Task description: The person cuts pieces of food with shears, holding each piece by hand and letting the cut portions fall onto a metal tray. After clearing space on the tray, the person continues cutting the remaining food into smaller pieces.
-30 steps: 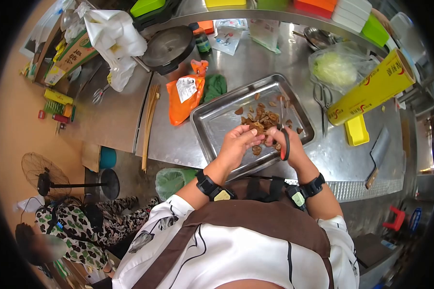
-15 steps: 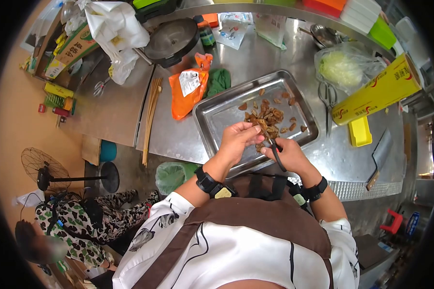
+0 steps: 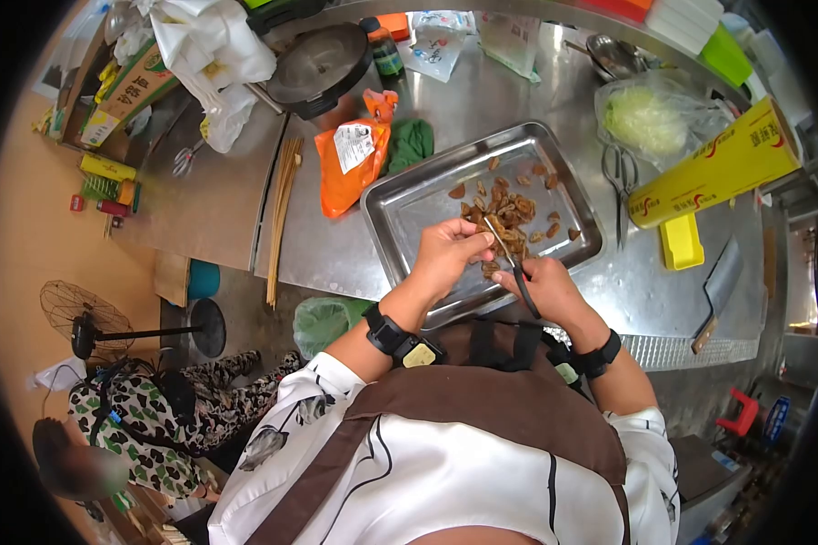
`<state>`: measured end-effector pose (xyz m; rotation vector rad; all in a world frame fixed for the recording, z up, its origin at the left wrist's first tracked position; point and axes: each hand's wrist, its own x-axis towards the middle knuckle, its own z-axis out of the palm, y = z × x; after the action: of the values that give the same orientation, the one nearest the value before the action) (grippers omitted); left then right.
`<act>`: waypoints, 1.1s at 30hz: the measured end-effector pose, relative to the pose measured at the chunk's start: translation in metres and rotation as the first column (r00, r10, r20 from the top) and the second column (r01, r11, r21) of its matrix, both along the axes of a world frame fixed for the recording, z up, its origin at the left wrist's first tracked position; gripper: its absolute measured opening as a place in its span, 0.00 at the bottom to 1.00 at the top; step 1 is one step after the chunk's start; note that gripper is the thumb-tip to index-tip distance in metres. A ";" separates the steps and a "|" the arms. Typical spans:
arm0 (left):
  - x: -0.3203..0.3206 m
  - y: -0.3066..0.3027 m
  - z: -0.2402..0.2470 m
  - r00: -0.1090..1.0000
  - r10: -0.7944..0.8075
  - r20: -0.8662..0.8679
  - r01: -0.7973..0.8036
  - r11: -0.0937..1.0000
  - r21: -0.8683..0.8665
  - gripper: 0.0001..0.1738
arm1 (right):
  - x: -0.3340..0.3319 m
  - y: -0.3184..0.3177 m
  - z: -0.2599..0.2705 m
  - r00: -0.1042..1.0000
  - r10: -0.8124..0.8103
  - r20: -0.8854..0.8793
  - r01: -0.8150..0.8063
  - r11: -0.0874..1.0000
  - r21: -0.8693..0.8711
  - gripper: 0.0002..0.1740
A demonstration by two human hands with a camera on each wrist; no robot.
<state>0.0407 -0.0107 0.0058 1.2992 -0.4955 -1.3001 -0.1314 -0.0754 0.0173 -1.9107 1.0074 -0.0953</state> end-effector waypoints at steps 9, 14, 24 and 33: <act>0.001 0.001 -0.001 0.995 -0.100 -0.006 0.100 0.993 0.063 0.07 | -0.002 -0.005 0.001 0.996 0.057 -0.067 -0.053 0.997 0.059 0.32; 0.002 0.004 -0.001 0.990 -0.133 0.041 0.127 0.985 0.120 0.08 | -0.005 -0.005 -0.005 0.990 0.099 -0.100 -0.097 0.995 0.016 0.31; -0.003 0.003 -0.001 0.982 0.030 -0.188 -0.022 0.999 0.046 0.14 | -0.011 -0.006 -0.012 0.997 -0.073 0.037 0.063 0.972 0.226 0.30; -0.005 0.005 -0.005 0.995 0.006 -0.104 -0.007 1.000 -0.008 0.10 | -0.009 0.002 0.007 0.998 -0.001 -0.055 -0.002 0.998 -0.065 0.30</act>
<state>0.0356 -0.0053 0.0004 1.2187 -0.4225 -1.3515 -0.1403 -0.0734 0.0243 -1.9826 1.0524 -0.0762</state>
